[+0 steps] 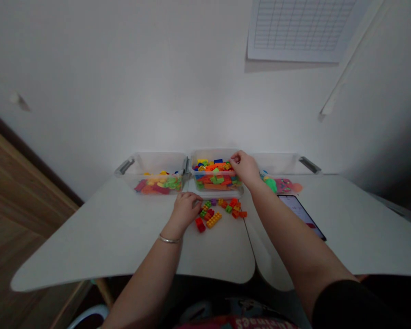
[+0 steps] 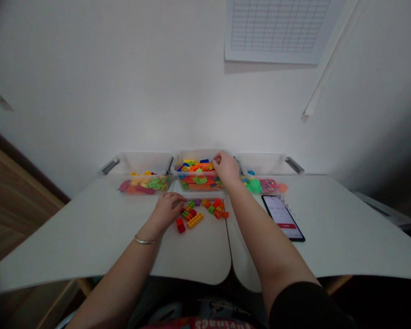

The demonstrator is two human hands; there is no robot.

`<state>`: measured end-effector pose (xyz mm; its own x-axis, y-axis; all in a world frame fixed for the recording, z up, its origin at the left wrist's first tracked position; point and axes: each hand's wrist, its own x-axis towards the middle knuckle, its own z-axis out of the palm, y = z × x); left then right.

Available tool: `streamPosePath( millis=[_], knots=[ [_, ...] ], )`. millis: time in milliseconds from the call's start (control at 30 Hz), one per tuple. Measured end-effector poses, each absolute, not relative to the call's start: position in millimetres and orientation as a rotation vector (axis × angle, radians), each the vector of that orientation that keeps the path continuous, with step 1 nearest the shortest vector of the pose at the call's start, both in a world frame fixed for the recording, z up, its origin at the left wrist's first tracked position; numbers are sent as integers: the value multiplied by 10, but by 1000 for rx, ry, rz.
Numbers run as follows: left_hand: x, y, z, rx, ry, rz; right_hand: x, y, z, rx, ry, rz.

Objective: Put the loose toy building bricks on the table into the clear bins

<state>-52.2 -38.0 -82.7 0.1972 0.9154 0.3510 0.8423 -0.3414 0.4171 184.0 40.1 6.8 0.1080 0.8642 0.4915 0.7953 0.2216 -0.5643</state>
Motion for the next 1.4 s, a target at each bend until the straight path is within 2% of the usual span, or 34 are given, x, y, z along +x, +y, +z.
streamPosePath(
  millis=[133, 300, 467, 600, 800, 1167, 1400],
  knots=[
    [-528, -377, -835, 2323, 1718, 844, 1869, 344, 33, -1360, -1660, 128],
    [-526, -371, -841, 2336, 1716, 844, 1781, -24, -33, -1103, -1664, -23],
    [-526, -374, -845, 2368, 1701, 859, 1631, -397, -288, -948, -2040, 147],
    [-527, -386, -835, 2364, 1692, 863, 1581, -552, -536, -952, -2305, 274],
    [-526, -387, -833, 2353, 1716, 841, 1626, -690, -738, -1130, -2355, 356],
    [-494, -395, -842, 2339, 1666, 924, 1699, -694, -864, -1098, -2403, 230],
    [-495, -393, -863, 2360, 1657, 889, 1770, -699, -835, -1010, -2345, 305]
  ],
)
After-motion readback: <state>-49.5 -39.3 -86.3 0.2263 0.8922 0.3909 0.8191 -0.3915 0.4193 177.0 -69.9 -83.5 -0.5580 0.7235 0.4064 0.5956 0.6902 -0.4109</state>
